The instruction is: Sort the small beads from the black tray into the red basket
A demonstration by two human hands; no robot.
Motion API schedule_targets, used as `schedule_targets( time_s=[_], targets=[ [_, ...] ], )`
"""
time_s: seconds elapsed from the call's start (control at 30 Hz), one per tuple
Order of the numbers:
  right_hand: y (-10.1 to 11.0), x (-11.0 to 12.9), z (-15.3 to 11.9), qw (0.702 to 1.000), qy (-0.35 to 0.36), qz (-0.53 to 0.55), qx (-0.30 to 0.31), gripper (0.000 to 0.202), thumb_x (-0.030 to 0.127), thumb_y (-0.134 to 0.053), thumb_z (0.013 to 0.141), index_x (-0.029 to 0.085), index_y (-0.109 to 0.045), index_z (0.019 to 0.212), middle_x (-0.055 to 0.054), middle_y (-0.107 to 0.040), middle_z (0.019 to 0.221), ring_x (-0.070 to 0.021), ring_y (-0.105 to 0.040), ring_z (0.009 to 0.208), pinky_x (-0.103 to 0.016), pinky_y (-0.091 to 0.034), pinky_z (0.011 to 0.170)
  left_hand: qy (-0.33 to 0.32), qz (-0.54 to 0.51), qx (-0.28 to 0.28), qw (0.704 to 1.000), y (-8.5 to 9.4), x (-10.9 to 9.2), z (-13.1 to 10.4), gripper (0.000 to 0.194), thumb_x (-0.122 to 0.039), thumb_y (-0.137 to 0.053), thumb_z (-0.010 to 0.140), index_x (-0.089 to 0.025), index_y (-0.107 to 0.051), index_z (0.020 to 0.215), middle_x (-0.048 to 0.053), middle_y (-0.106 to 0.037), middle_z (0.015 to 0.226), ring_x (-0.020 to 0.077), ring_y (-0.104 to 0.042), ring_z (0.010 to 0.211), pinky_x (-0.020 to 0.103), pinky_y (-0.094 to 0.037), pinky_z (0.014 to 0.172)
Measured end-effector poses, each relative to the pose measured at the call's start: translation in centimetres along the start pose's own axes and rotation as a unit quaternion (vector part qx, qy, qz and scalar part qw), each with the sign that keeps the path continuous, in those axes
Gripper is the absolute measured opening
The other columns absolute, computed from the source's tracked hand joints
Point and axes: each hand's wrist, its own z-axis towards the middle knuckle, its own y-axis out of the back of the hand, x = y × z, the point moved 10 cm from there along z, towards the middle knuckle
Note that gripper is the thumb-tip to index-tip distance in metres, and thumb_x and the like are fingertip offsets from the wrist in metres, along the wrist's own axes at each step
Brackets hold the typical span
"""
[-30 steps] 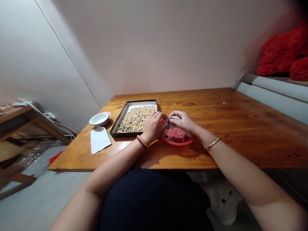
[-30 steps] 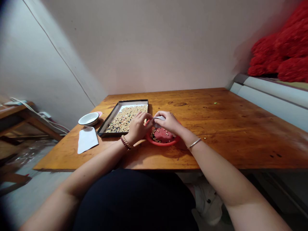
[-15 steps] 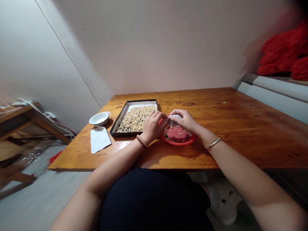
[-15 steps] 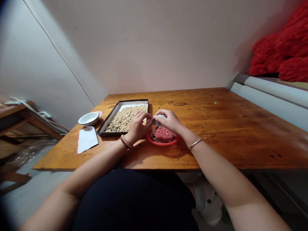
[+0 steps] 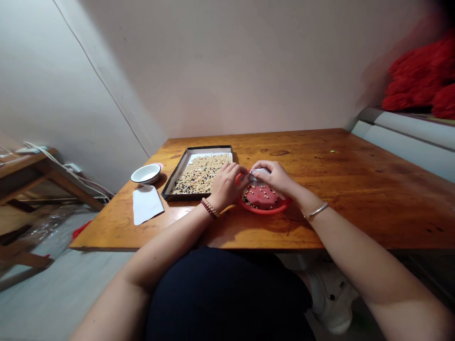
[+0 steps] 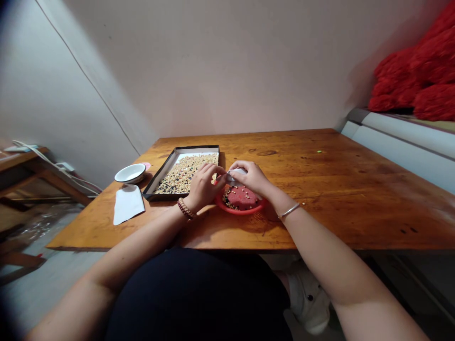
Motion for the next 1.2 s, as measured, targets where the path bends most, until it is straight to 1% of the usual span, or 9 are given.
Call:
schedule_targets(
  time_s=[0.33, 0.47, 0.53, 0.6, 0.7, 0.8, 0.93, 1.03, 1.2],
  targets=[
    [-0.4, -0.4, 0.1, 1.0, 0.005, -0.015, 0.026, 0.027, 0.039, -0.06, 0.075, 0.014, -0.066, 0.08, -0.004, -0.066, 0.076, -0.0169, -0.057, 0.07, -0.028, -0.043, 0.067, 0.006, -0.016, 0.011, 1.0, -0.2, 0.1, 0.0, 0.01, -0.024, -0.057, 0.089, -0.017, -0.058, 0.083, 0.002, -0.063, 0.083, 0.0156, -0.053, 0.081, 0.028, -0.044, 0.075],
    [-1.2, -0.7, -0.2, 0.998, -0.009, -0.023, 0.054, 0.028, 0.04, -0.061, 0.076, 0.015, -0.069, 0.083, -0.006, -0.07, 0.082, -0.0201, -0.06, 0.076, -0.03, -0.045, 0.071, 0.011, -0.014, 0.059, 0.998, -0.7, 0.8, 0.0, 0.01, -0.025, -0.057, 0.089, -0.017, -0.058, 0.084, 0.003, -0.063, 0.086, 0.0161, -0.054, 0.084, 0.027, -0.044, 0.077],
    [-1.2, -1.2, -0.3, 0.997, -0.026, -0.036, 0.056, 0.029, 0.042, -0.061, 0.076, 0.016, -0.07, 0.084, -0.006, -0.071, 0.083, -0.0204, -0.061, 0.076, -0.03, -0.045, 0.071, 0.032, 0.016, 0.084, 0.996, -0.4, 2.6, 0.1, 0.011, -0.028, -0.055, 0.091, -0.018, -0.059, 0.089, 0.003, -0.064, 0.093, 0.0169, -0.055, 0.09, 0.027, -0.044, 0.081],
    [-0.7, -1.7, -0.3, 0.997, -0.044, -0.044, 0.041, 0.029, 0.044, -0.062, 0.076, 0.016, -0.07, 0.082, -0.005, -0.07, 0.079, -0.0196, -0.06, 0.071, -0.029, -0.044, 0.066, 0.114, 0.098, 0.099, 0.984, 0.7, 6.4, -0.1, 0.015, -0.027, -0.051, 0.092, -0.018, -0.059, 0.1, 0.006, -0.064, 0.102, 0.0194, -0.055, 0.098, 0.03, -0.044, 0.085],
    [-0.4, -1.9, -0.2, 0.998, -0.042, -0.036, 0.042, 0.029, 0.045, -0.062, 0.075, 0.016, -0.068, 0.077, -0.004, -0.068, 0.074, -0.0187, -0.058, 0.068, -0.029, -0.042, 0.064, 0.251, 0.221, 0.19, 0.923, 1.5, 12.3, -2.0, 0.023, -0.023, -0.049, 0.091, -0.015, -0.06, 0.11, 0.013, -0.063, 0.108, 0.0247, -0.054, 0.104, 0.035, -0.042, 0.089],
    [-0.1, -2.1, 0.0, 0.998, -0.036, -0.045, 0.033, 0.026, 0.042, -0.061, 0.074, 0.017, -0.068, 0.074, -0.004, -0.067, 0.074, -0.0189, -0.058, 0.07, -0.029, -0.041, 0.066, 0.278, 0.236, 0.248, 0.897, 0.8, 14.6, -3.3, 0.021, -0.02, -0.055, 0.086, -0.016, -0.066, 0.103, 0.013, -0.066, 0.102, 0.0263, -0.056, 0.103, 0.035, -0.043, 0.088],
    [0.5, -2.0, 0.4, 0.996, -0.01, -0.085, -0.011, 0.021, 0.036, -0.058, 0.074, 0.018, -0.066, 0.07, -0.004, -0.065, 0.077, -0.0195, -0.057, 0.075, -0.031, -0.041, 0.073, 0.285, 0.222, 0.269, 0.893, -0.8, 14.8, -3.8, 0.019, -0.021, -0.054, 0.086, -0.017, -0.069, 0.097, 0.012, -0.068, 0.099, 0.026, -0.059, 0.098, 0.035, -0.045, 0.084],
    [0.1, -2.0, 0.5, 0.996, 0.005, -0.088, -0.012, 0.025, 0.04, -0.058, 0.077, 0.018, -0.067, 0.073, -0.006, -0.064, 0.08, -0.0201, -0.058, 0.077, -0.031, -0.042, 0.073, 0.274, 0.207, 0.265, 0.901, -1.6, 14.1, -3.6, 0.019, -0.023, -0.053, 0.087, -0.018, -0.07, 0.094, 0.011, -0.068, 0.101, 0.025, -0.06, 0.1, 0.034, -0.045, 0.085],
    [-0.8, -3.3, 0.7, 0.999, -0.05, -0.018, 0.013, 0.032, 0.046, -0.059, 0.075, 0.015, -0.067, 0.078, -0.006, -0.065, 0.074, -0.0181, -0.057, 0.068, -0.029, -0.042, 0.064, 0.265, 0.181, 0.264, 0.91, -2.1, 13.7, -3.4, 0.019, -0.029, -0.055, 0.087, -0.023, -0.073, 0.091, 0.007, -0.069, 0.099, 0.0219, -0.061, 0.1, 0.029, -0.045, 0.085]
  ],
)
